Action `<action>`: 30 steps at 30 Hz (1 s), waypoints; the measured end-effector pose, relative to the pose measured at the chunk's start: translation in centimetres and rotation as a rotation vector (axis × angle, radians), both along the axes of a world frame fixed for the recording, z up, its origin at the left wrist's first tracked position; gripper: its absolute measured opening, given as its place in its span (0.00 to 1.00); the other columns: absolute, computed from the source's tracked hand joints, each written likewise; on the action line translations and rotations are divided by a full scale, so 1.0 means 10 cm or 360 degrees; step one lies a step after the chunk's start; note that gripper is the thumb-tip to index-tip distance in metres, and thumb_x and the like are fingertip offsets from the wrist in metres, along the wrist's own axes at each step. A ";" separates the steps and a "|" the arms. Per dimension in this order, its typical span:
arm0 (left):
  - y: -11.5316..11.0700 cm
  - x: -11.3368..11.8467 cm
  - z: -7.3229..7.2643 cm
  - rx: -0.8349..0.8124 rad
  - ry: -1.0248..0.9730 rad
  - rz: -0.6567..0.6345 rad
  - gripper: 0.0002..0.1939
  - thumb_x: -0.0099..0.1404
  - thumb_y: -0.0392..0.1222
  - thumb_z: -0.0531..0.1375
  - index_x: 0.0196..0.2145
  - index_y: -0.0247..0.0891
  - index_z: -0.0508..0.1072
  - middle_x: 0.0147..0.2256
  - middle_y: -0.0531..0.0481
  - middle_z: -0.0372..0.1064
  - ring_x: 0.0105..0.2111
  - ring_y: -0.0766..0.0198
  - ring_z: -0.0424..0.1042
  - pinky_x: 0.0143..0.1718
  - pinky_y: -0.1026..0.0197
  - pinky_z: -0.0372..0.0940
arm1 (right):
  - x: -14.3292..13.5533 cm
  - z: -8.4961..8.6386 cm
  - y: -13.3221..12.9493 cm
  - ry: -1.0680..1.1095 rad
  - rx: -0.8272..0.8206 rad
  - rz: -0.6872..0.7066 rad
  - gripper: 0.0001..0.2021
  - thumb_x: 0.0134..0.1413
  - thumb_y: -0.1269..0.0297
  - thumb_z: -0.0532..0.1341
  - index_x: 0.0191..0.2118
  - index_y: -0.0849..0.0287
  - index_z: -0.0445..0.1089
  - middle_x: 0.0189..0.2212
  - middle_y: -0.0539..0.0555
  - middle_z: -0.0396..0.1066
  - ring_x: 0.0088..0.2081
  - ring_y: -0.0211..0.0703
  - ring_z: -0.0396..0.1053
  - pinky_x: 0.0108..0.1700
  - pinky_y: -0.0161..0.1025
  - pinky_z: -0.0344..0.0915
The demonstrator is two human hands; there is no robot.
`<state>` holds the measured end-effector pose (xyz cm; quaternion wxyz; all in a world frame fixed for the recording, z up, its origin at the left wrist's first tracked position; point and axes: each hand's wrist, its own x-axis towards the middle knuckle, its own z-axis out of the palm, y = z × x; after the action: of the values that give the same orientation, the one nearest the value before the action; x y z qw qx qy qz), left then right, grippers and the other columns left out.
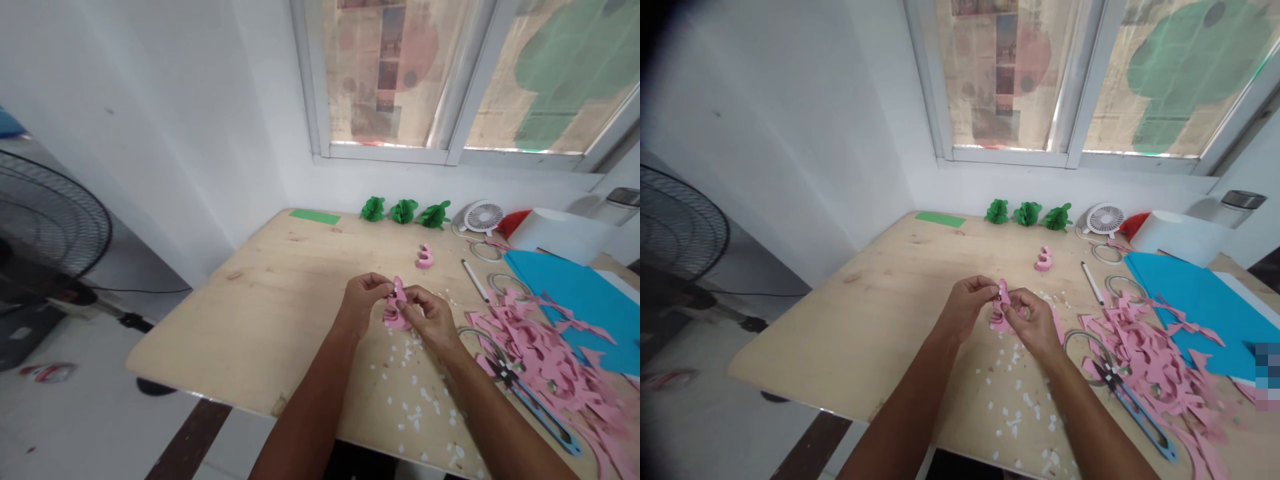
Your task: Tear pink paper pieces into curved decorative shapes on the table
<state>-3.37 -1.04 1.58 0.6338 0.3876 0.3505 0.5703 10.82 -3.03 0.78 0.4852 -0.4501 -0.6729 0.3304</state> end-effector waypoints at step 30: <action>-0.02 0.05 0.03 -0.0024 0.0061 0.0092 0.07 0.43 0.35 0.62 0.25 0.33 0.72 0.21 0.51 0.70 0.23 0.68 0.67 0.30 0.63 0.60 | 0.03 -0.06 0.04 0.0168 -0.0260 0.0003 0.10 0.45 0.58 0.62 0.30 0.61 0.70 0.19 0.48 0.62 0.22 0.35 0.58 0.25 0.33 0.55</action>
<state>-2.84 -1.22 1.88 0.6130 0.3833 0.3780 0.5783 11.14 -2.65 0.17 0.4813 -0.4695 -0.6177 0.4080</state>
